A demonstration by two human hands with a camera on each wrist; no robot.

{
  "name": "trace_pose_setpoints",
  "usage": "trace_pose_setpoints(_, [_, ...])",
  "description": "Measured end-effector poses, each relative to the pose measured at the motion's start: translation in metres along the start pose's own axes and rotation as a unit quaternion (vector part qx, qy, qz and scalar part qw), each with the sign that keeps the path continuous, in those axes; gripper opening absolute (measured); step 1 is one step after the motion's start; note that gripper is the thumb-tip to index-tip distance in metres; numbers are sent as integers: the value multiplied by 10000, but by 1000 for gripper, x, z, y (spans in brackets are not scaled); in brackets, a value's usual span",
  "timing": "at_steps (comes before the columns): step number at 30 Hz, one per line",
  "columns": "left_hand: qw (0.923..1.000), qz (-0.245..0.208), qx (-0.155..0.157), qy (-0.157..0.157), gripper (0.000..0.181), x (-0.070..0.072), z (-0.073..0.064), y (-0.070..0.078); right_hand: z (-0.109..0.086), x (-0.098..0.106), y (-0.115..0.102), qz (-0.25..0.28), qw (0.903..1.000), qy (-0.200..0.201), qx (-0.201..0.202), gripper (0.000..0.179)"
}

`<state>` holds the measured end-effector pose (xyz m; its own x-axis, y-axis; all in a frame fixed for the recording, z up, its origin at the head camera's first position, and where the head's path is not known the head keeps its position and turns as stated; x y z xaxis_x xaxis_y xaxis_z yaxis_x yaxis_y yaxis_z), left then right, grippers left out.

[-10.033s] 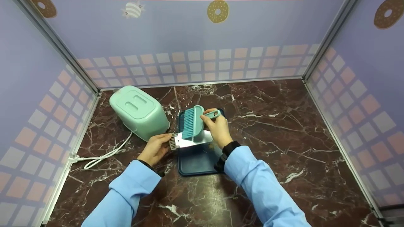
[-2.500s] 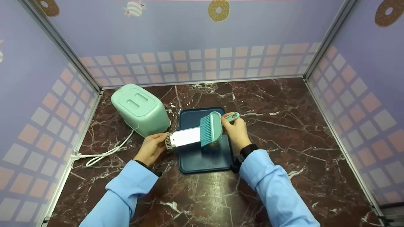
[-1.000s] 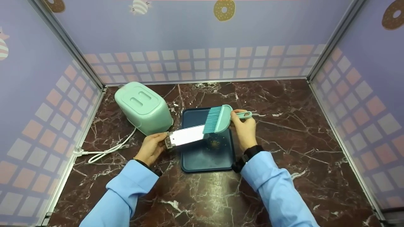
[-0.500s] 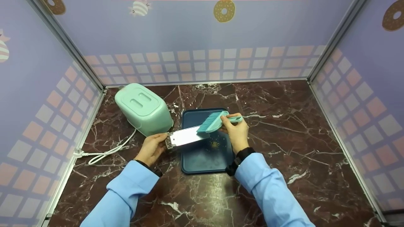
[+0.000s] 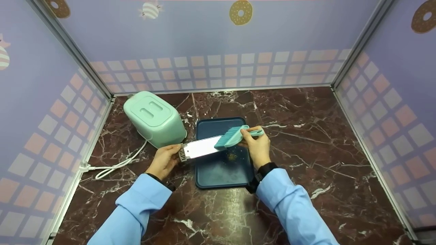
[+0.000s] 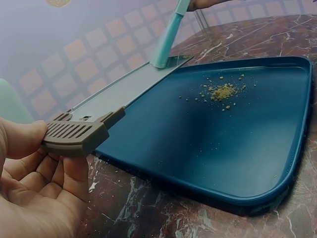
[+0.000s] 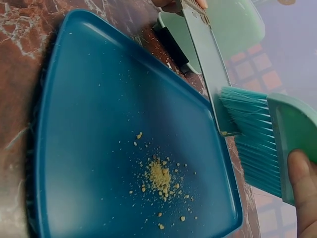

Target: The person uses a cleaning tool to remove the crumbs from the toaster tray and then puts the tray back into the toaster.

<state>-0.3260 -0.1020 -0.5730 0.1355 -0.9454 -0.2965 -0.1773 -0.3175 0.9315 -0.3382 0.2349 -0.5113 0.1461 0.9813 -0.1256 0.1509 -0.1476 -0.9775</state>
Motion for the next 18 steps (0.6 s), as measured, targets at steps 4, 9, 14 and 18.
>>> trace_pose_setpoints(4, [10000,34,-26,-10,30,1,0,0,-4,3,2,-44,10000,-13,0,37])
trace_pose_setpoints(9, [10000,32,-30,14,29,1,0,2,-7,9,6,-182,9998,28,-94,37])
trace_pose_setpoints(14, [10000,18,-40,-14,30,0,1,4,-10,14,8,-272,9993,27,-237,40])
trace_pose_setpoints(18, [10000,70,-30,3,29,0,2,4,-12,17,8,-423,9986,30,-313,42])
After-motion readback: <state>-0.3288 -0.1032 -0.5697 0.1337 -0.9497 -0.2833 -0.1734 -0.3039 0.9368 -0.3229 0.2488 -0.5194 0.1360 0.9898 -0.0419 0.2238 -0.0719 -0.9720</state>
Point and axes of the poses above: each hand's wrist, its own z-axis towards the middle knuckle, its own x-axis out of the back of the hand, y = z × x, the point moved 9 cm from there along z, towards the middle knuckle, and after that the axes turned 9 degrees about -x, right-handed, at the moved point
